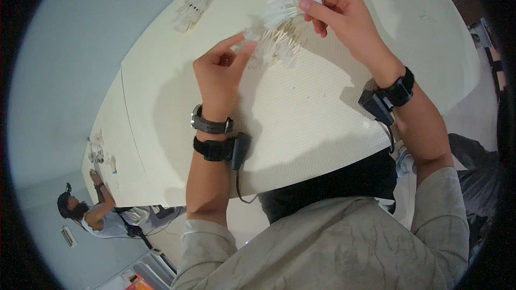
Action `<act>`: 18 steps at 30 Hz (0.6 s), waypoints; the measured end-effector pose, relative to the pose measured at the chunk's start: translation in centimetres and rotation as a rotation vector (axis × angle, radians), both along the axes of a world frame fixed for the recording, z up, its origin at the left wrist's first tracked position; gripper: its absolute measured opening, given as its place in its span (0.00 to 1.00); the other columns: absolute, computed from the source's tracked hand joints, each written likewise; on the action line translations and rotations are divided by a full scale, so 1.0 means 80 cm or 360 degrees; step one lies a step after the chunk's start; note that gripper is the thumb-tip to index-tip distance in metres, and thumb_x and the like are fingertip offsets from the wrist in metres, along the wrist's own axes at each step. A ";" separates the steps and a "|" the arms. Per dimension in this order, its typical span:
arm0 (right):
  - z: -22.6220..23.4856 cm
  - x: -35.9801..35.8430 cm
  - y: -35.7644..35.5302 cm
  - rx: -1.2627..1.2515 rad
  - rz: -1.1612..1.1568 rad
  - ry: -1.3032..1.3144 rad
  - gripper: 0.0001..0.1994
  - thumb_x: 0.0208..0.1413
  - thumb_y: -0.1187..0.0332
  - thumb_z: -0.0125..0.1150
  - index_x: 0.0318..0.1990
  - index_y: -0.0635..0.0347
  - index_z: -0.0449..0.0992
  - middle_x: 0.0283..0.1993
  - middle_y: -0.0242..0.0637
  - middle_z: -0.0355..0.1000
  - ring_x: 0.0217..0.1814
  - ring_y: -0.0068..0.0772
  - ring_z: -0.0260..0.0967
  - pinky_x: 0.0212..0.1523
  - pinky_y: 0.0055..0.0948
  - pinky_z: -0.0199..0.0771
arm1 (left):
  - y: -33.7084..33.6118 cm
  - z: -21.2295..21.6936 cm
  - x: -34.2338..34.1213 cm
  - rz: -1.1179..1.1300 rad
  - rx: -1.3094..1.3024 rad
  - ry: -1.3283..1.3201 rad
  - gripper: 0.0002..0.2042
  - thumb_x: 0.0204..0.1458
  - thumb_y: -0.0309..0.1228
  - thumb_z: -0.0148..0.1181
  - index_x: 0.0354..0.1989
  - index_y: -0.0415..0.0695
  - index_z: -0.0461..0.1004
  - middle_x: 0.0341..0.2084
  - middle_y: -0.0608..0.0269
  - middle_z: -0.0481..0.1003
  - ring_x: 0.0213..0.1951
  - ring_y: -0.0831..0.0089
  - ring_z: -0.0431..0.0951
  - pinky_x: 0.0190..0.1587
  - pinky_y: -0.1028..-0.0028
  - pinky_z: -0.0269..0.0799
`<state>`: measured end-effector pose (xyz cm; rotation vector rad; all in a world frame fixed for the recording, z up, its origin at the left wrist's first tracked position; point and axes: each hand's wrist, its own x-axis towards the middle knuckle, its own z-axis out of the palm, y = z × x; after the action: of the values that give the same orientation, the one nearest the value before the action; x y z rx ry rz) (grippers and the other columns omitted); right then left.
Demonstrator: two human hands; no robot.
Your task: The person assembles shuttlecocks by inserting white feathers into a plastic base one at a time, then sets the completed shuttlecocks aside on the table.
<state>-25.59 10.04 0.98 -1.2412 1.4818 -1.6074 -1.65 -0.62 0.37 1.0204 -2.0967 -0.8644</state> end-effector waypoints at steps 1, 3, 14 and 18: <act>-0.002 -0.001 0.000 -0.0007 0.0002 0.0026 0.09 0.66 0.65 0.62 0.46 0.61 0.80 0.30 0.28 0.75 0.27 0.15 0.67 0.28 0.18 0.67 | -0.001 0.004 0.003 -0.0025 0.0114 0.0139 0.11 0.60 0.32 0.68 0.46 0.38 0.84 0.21 0.80 0.69 0.24 0.89 0.63 0.26 0.83 0.57; -0.003 0.000 0.000 -0.0017 0.0004 0.0055 0.09 0.66 0.65 0.62 0.46 0.61 0.80 0.31 0.28 0.75 0.27 0.15 0.67 0.28 0.18 0.67 | 0.003 0.012 0.004 -0.0049 0.0226 0.0280 0.11 0.62 0.32 0.65 0.48 0.38 0.83 0.22 0.80 0.69 0.25 0.89 0.63 0.27 0.83 0.57; 0.002 0.033 0.010 0.0018 0.0321 0.0039 0.11 0.64 0.67 0.65 0.49 0.63 0.79 0.31 0.28 0.75 0.29 0.15 0.72 0.30 0.17 0.74 | 0.033 0.017 -0.006 -0.0287 0.0375 0.0476 0.07 0.60 0.30 0.68 0.36 0.39 0.82 0.23 0.79 0.71 0.27 0.88 0.64 0.31 0.83 0.57; -0.001 0.033 0.011 0.0038 0.0293 0.0077 0.09 0.64 0.67 0.66 0.45 0.63 0.79 0.29 0.27 0.75 0.28 0.15 0.72 0.29 0.17 0.74 | 0.035 0.020 -0.007 -0.0217 0.0374 0.0468 0.07 0.59 0.29 0.69 0.31 0.40 0.81 0.20 0.81 0.67 0.24 0.89 0.57 0.26 0.82 0.48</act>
<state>-22.97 10.96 0.92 -1.3689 1.3686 -1.4442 -2.23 2.17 1.93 0.8132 -1.8612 -1.2716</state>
